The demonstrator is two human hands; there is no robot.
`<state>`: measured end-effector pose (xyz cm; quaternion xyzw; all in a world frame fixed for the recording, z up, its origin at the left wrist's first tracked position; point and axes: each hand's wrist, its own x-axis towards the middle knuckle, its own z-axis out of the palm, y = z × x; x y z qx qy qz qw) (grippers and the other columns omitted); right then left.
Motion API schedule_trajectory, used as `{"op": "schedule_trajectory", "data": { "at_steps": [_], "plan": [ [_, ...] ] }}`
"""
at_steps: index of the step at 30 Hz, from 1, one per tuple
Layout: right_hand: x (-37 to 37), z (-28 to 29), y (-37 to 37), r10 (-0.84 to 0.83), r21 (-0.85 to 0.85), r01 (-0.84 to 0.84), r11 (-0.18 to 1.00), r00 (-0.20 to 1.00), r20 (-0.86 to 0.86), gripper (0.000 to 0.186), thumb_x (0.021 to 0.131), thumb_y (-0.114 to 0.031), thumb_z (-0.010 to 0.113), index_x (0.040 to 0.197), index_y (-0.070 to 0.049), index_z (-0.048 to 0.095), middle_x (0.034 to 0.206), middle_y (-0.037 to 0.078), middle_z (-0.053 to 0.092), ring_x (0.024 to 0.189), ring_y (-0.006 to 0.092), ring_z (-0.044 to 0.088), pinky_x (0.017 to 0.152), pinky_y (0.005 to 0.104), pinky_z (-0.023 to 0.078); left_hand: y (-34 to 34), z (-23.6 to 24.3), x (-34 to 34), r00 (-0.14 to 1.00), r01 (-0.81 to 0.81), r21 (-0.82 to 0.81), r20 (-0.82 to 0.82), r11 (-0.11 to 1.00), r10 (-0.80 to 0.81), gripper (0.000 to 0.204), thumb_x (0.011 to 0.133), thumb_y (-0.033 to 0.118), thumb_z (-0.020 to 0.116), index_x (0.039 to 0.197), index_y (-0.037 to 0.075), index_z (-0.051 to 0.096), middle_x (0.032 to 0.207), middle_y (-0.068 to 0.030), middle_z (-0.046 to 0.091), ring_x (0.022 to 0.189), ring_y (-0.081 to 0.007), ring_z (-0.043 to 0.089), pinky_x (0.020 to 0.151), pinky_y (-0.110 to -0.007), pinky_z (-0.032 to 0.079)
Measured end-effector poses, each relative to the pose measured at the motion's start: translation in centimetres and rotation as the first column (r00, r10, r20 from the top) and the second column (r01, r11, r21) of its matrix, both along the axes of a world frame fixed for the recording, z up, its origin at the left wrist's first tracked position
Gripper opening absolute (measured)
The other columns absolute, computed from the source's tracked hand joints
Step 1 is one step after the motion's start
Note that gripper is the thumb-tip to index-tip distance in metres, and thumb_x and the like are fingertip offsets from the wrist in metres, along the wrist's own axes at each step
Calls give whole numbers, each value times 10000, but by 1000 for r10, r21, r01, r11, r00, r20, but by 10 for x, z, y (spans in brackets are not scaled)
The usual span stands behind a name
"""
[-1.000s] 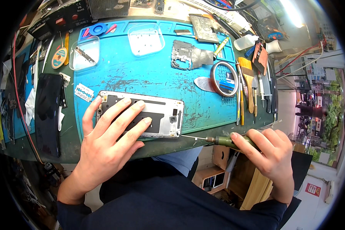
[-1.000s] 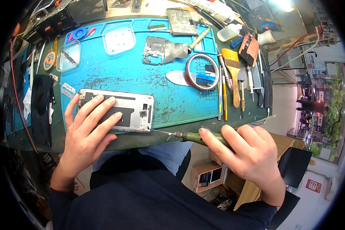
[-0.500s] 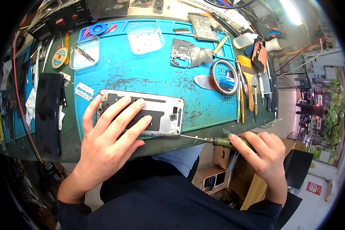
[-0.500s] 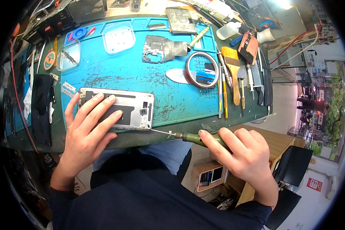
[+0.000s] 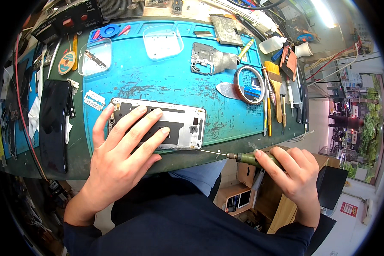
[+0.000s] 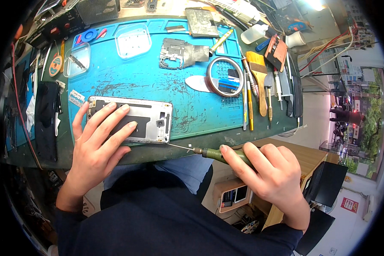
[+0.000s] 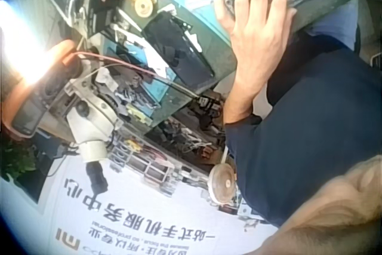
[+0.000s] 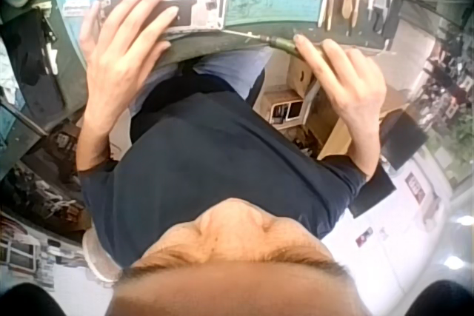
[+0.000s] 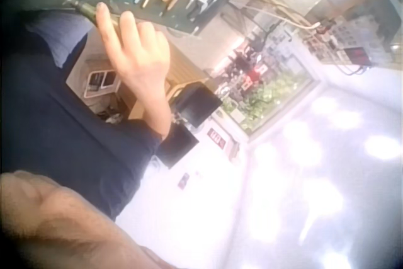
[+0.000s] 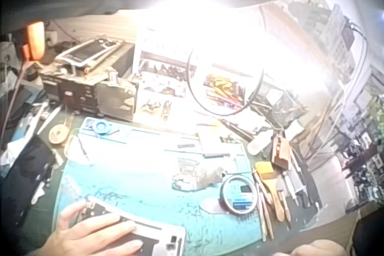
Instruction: The person is repairing a disassembled smartphone on a cluttered workbench. They apply adhesive tape to the phone's frame, use a small brush to clean the interior, and then use a screwdriver to tighten screws on the device's chassis.
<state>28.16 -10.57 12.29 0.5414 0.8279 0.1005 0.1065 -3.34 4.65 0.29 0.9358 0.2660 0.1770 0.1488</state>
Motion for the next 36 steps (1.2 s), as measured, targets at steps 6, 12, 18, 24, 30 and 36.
{"op": "schedule_trajectory", "data": {
  "at_steps": [6,12,18,24,30,36],
  "plan": [
    [4,-7,-1,-6,-5,6,1000,999,-48,606,675,-181,764,1278,-230,795,1023,-16,653,715,132,529,586,290,395,0,0,0,1000,-1,5,0,1000,1,573,760,225,871,1313,151,739,1490,-48,647,1425,-247,566,1274,-584,242],
    [6,-13,-3,-20,2,20,1000,997,-78,627,655,-167,772,1279,-222,794,1025,-19,653,718,132,531,587,295,406,0,0,0,1000,3,8,-3,1000,-3,573,765,220,869,1318,151,736,1491,-52,646,1428,-250,564,1273,-584,240],
    [3,-10,-2,-18,-6,18,1000,999,-47,618,673,-186,749,1288,-220,795,1015,-11,655,708,134,526,583,293,397,0,0,0,1000,2,5,-6,1000,-2,574,764,217,872,1319,154,736,1493,-50,646,1429,-249,563,1273,-583,239],
    [-1,-8,-4,-30,-2,30,1000,999,-25,625,692,-193,724,1314,-222,789,1010,-5,656,704,135,516,581,290,392,0,1,-1,1000,2,3,-9,1000,-2,579,761,220,873,1321,159,737,1493,-47,647,1430,-246,563,1274,-582,237],
    [-4,-6,-5,-22,5,22,1000,1000,-7,625,691,-194,725,1312,-220,790,1023,4,664,708,137,517,582,289,391,-1,0,0,1000,0,6,-9,1000,0,583,761,224,871,1325,159,737,1493,-47,647,1431,-245,563,1274,-583,237],
    [-3,-7,-5,-28,1,28,1000,999,-26,620,694,-193,726,1310,-213,791,1030,13,668,716,140,527,583,289,395,0,0,0,1000,2,10,-3,1000,-2,585,755,219,875,1321,157,736,1492,-53,647,1422,-251,572,1272,-584,244]
  ]
}}
